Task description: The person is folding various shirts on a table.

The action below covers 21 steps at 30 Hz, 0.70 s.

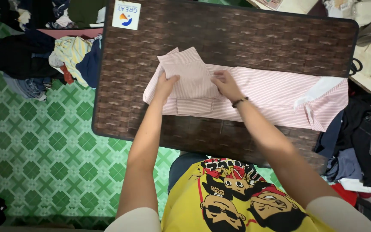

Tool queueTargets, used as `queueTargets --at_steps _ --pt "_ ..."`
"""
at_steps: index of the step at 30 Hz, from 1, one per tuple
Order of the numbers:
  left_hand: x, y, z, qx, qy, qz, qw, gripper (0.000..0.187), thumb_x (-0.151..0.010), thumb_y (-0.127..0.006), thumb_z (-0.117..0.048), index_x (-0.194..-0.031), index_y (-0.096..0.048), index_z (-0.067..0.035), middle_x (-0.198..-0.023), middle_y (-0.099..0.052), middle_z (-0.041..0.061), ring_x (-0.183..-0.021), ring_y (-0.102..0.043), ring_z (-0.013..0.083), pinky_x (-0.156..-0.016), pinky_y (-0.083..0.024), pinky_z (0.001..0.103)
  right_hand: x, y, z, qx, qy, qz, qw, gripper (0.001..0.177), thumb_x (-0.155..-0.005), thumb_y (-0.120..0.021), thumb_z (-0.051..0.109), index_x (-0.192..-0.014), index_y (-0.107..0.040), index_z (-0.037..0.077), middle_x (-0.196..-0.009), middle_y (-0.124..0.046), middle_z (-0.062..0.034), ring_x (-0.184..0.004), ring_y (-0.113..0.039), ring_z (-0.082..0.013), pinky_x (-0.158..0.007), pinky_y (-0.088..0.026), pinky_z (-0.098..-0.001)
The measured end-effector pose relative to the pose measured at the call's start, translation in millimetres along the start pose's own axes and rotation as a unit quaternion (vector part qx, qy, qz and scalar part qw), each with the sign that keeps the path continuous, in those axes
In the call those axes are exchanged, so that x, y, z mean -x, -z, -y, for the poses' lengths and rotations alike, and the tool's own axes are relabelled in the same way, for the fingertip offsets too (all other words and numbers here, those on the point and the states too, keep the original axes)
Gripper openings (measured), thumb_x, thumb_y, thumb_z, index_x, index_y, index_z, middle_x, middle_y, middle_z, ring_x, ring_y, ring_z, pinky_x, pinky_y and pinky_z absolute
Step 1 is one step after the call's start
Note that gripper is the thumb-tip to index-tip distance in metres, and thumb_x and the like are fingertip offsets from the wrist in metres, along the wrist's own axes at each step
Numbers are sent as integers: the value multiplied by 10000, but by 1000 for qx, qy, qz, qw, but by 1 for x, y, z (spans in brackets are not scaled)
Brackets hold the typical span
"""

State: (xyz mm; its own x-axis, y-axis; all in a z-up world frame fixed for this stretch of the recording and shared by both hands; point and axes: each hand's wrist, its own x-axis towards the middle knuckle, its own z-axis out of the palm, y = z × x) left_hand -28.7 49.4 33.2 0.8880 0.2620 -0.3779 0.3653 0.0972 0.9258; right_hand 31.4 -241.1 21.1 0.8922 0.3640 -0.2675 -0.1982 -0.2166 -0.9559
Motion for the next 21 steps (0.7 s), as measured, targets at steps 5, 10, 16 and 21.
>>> queueTargets --at_steps 5,10,16,21 --pt "10 12 -4 3 7 21 1000 407 -890 -680 -116 -1281 -623 -20 -1188 -728 81 -1051 -689 172 -905 -543 325 20 -24 -2 -27 78 -50 995 329 -986 -766 130 -1275 -630 54 -961 -647 -41 -857 -610 -88 -743 -505 -245" --pt "41 31 13 -106 -49 120 986 482 -833 -685 -96 -1303 -612 -17 -1081 -734 75 -991 -685 178 -853 -550 331 94 -33 3 86 59 -49 993 488 -932 -746 57 -1377 -549 88 -864 -629 -31 -761 -590 -98 -674 -491 -239" --pt "50 24 16 -285 -128 29 949 310 -917 -815 -241 -884 -690 41 -677 -571 33 -657 -531 163 -619 -455 347 65 -36 19 -38 43 27 998 669 -897 -738 37 -1476 -407 97 -1012 -662 -7 -908 -670 -78 -797 -574 -235" --pt "47 22 21 -103 -96 43 989 257 -921 -783 -264 -910 -712 -18 -699 -589 3 -650 -490 103 -589 -395 316 50 -30 -1 -14 64 8 998 521 -918 -750 38 -1389 -534 90 -1020 -656 -19 -875 -611 -95 -776 -540 -255"
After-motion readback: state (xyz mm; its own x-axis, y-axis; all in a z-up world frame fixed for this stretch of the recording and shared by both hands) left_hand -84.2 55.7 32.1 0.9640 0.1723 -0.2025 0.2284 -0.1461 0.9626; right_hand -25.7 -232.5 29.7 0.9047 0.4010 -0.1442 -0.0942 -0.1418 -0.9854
